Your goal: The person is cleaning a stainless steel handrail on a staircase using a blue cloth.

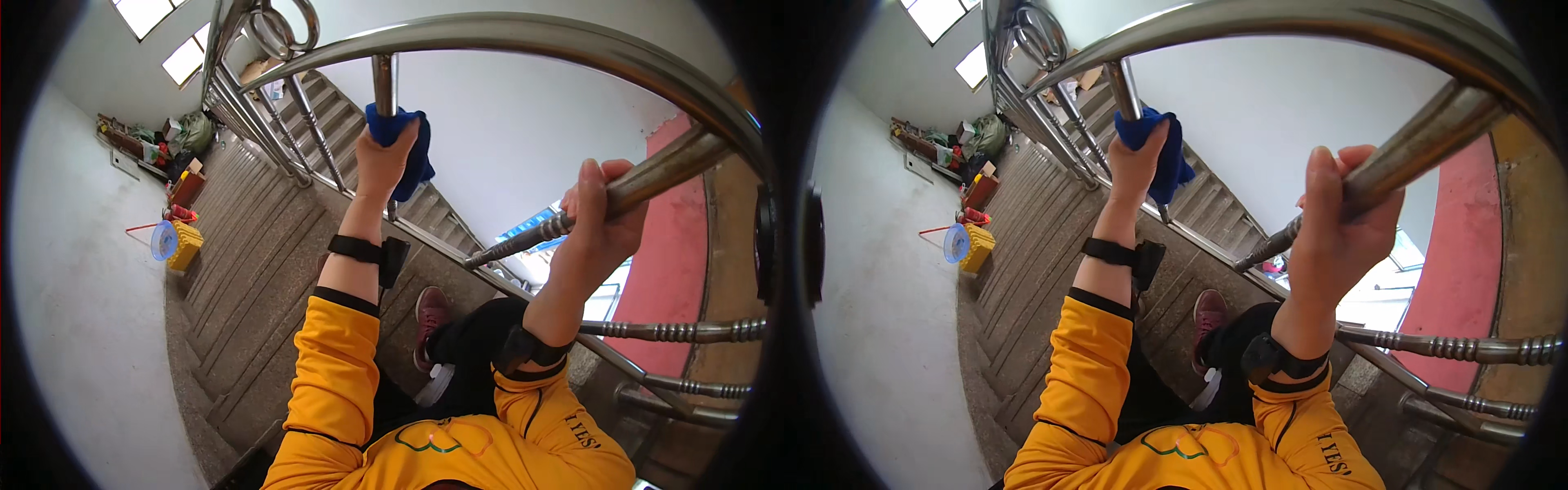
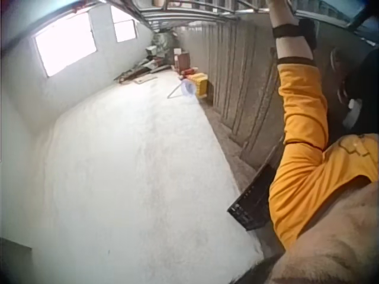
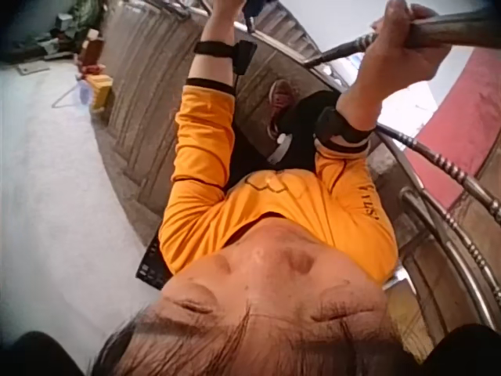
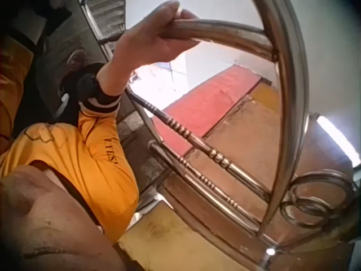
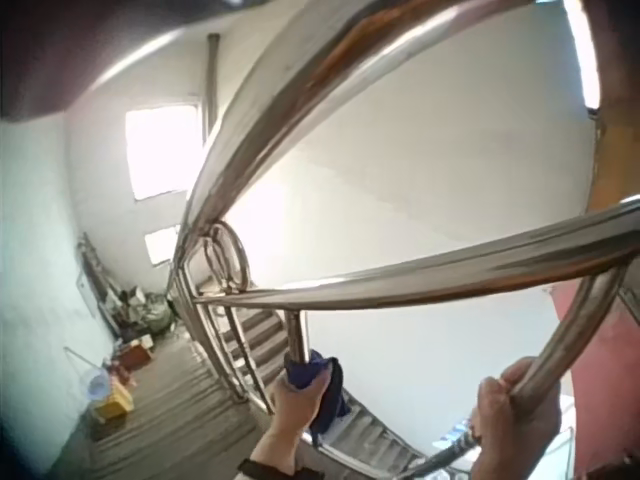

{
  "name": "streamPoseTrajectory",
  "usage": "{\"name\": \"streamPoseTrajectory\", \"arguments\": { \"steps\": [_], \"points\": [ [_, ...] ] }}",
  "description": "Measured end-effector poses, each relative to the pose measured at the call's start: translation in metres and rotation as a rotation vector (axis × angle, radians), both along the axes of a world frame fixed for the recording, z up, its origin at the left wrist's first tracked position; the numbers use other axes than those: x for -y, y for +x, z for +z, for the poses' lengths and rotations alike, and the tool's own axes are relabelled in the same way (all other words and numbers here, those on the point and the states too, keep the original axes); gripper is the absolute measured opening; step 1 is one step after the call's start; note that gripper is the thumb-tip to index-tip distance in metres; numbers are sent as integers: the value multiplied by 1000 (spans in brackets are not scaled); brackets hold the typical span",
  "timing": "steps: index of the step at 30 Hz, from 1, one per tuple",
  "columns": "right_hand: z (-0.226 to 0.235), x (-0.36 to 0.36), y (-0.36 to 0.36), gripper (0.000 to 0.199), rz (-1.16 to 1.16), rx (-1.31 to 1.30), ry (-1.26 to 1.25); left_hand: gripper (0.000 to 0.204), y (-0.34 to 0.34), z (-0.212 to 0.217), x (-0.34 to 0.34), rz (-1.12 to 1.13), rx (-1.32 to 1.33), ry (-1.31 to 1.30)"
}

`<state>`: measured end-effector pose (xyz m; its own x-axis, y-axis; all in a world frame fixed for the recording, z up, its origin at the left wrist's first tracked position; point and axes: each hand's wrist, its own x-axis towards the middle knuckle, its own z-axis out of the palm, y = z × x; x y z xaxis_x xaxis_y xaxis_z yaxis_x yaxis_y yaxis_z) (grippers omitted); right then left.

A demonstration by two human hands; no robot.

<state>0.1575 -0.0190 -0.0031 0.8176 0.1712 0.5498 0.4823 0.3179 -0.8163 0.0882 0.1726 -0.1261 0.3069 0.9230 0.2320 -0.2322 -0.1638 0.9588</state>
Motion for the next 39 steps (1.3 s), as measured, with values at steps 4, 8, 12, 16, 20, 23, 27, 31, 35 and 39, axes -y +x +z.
{"name": "streamPoseTrajectory", "arguments": {
  "steps": [4, 8, 12, 16, 20, 23, 27, 31, 35, 39],
  "points": [
    [-1, 1, 0, 16, 68, -26, 10, 20, 9, -10, 2, 124, 81, 53],
    [-4, 6, 1, 15, 118, 6, 15, 22, 18, -16, 1, 395, -30, 281],
    [-5, 11, 1, 23, 213, 46, 36, 20, 8, -15, -1, 188, 82, 33],
    [-30, 8, 3, 33, 210, 66, -23, 14, -1, -4, 1, -75, 84, -156],
    [-42, 9, 5, 15, 239, -31, -37, 14, -4, -6, -2, -102, 75, -201],
    [-48, 10, 9, 11, 262, -136, -79, 16, 4, -21, 0, 27, 49, -49],
    [-56, 6, 12, 17, 152, -64, -69, 14, 2, -49, 0, 78, 1, 60],
    [-59, 3, 9, 18, 145, -45, -61, 14, -3, -46, 3, 40, 12, -42],
    [-65, 3, 12, 18, 97, -18, -66, 16, -5, -27, 15, -31, 59, -244],
    [-70, 4, 13, 18, 98, 39, -68, 20, -18, -23, 7, -229, 151, -363]
  ]
}}
